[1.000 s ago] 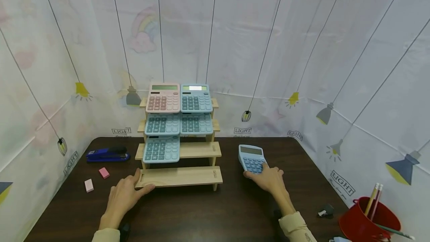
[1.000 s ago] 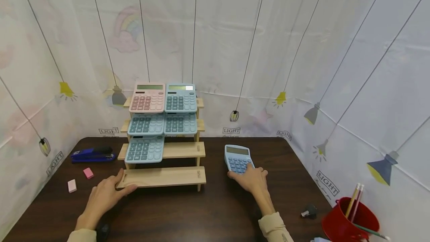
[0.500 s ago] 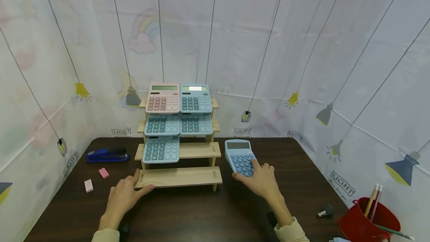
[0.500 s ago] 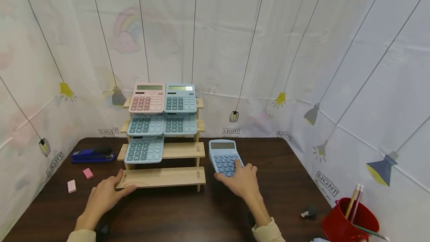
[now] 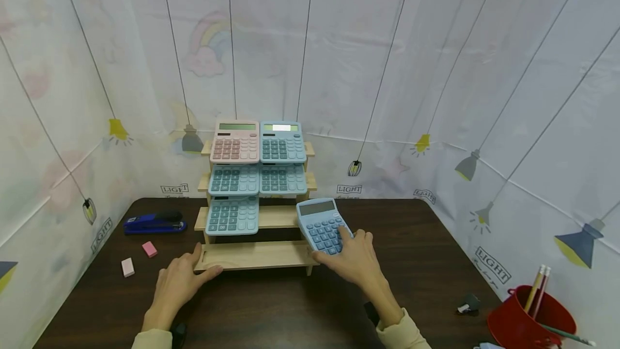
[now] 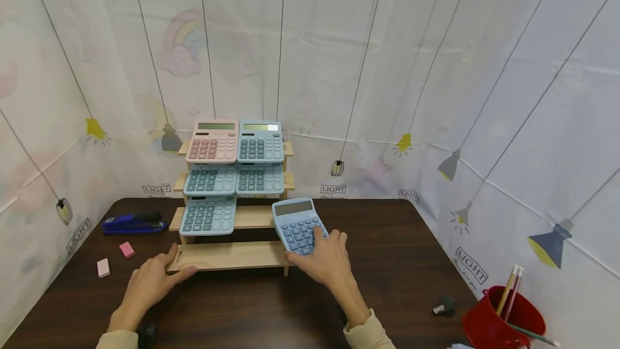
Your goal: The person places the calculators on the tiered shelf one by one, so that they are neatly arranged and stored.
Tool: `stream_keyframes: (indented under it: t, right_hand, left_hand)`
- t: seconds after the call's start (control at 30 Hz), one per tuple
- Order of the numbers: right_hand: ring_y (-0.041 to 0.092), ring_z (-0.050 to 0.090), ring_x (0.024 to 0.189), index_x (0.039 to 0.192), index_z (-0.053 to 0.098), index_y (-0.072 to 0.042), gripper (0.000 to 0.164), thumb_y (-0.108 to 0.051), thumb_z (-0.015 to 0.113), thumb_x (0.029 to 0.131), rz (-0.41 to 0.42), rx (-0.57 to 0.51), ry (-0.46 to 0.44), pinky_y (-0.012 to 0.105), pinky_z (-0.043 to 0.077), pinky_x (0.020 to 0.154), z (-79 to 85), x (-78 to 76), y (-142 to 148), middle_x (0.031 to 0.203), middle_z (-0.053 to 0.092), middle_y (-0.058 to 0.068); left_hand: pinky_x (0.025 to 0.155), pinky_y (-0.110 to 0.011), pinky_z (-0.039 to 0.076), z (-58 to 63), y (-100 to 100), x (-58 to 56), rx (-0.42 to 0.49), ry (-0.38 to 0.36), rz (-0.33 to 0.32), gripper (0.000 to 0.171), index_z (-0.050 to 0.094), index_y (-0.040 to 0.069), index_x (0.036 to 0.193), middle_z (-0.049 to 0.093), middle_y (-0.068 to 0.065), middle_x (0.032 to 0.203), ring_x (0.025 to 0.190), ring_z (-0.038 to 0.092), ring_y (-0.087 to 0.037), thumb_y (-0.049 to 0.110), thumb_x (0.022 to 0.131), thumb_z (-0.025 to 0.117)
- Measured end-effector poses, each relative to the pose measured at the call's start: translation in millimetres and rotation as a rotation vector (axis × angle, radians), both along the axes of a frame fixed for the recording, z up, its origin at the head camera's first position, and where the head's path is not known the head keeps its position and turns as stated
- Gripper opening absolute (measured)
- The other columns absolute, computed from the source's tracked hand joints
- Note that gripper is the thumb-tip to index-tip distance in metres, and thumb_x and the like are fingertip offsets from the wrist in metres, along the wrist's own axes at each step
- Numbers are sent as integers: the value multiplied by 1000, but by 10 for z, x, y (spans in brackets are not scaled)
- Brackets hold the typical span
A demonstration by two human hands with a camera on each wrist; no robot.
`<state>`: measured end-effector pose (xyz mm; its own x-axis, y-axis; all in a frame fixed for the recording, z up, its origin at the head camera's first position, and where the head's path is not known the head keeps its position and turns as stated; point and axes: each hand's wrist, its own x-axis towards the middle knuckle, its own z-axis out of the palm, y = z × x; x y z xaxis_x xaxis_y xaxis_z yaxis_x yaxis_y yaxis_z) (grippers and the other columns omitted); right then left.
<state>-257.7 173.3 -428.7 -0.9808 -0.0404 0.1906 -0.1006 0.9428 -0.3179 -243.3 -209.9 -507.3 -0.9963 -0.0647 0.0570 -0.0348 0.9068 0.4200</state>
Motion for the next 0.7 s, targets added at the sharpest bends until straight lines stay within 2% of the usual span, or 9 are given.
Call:
stream_keyframes:
  t: [0.2,0.37,0.7]
  right_hand:
    - [31,40,93,137,58,-6,96,-72,71,68,21,48,76,38,43,70,4,-19,-169,100,50,21]
    - [32,42,94,133,61,-6,93,-71,72,66,30,77,126,38,47,66,15,-31,-276,100,51,22]
    - [31,42,92,130,63,-6,92,-71,72,65,39,120,196,35,47,63,-14,3,-335,98,52,22]
  left_hand:
    - [77,-56,46,-4,-10,-10,2,-1,2,109,40,3,152,64,-26,126,109,62,-46,83,80,55]
    - [76,-53,47,-7,-4,-6,6,-6,9,108,41,3,152,65,-25,124,105,63,-43,82,80,57]
    - [73,-51,46,9,0,2,9,4,8,108,41,2,152,65,-25,125,105,63,-43,82,80,58]
